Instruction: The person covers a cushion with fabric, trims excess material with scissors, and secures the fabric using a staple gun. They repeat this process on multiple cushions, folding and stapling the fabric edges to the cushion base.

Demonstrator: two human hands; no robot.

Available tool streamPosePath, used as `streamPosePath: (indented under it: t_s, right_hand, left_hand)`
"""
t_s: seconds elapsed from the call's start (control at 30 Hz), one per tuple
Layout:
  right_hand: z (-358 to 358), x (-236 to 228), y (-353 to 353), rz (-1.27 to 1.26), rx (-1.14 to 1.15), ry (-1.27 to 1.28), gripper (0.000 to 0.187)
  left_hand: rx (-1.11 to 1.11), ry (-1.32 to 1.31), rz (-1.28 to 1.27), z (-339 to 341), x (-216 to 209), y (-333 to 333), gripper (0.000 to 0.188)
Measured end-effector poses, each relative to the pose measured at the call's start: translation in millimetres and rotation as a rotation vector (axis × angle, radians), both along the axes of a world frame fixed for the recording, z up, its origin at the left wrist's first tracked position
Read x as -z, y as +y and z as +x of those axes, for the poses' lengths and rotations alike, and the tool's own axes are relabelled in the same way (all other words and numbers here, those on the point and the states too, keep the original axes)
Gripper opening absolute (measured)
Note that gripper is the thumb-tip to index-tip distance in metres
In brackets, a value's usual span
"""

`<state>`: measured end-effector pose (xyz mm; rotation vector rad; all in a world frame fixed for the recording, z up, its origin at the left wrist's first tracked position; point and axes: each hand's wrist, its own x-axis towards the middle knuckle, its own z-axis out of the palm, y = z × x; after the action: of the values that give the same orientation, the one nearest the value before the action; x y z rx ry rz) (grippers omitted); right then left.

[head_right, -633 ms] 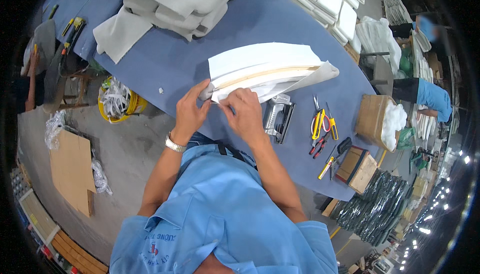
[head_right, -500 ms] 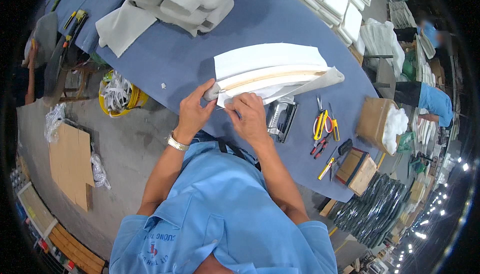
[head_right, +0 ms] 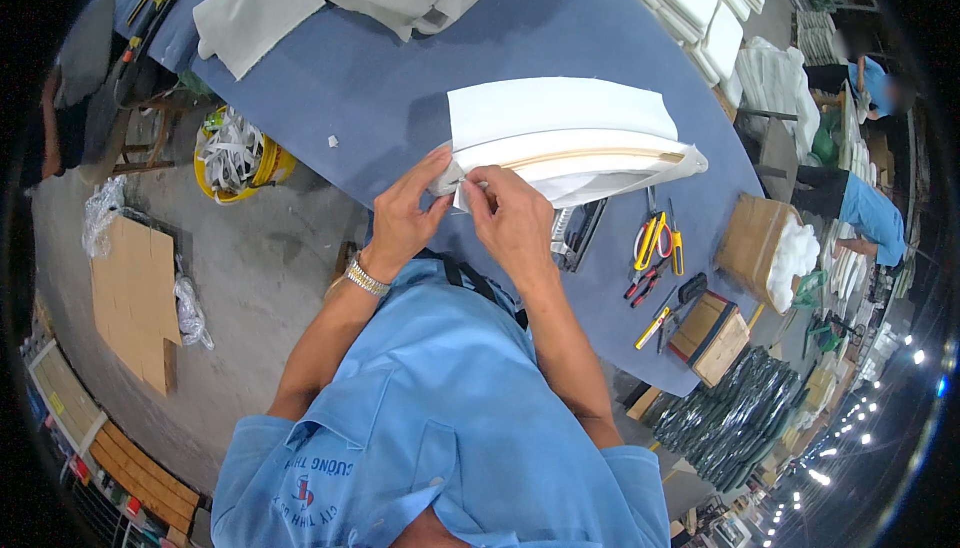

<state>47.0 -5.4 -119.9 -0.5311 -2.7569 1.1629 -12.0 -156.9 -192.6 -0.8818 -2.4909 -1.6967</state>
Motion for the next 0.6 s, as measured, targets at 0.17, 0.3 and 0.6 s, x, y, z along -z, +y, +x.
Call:
streamPosePath:
  t_s: [0.17, 0.3, 0.6]
  right_hand:
    - [-6.5, 3.3, -1.4, -0.046, 0.017, 0.005, 0.011]
    - [0.1, 14.7, -0.1, -0.021, 0.042, 0.069, 0.010]
    - [-14.6, -30.3, 4.5, -0.095, 0.031, 0.428, 0.011]
  left_hand:
    - [-0.009, -0.009, -0.026, 0.2, 1.3, -0.8, 0.063]
    - [-0.003, 0.026, -0.104, 0.0, 5.0, -5.3, 0.062]
    - [0.346, 0.089, -0.277, -80.0, -72.4, -11.5, 0.056]
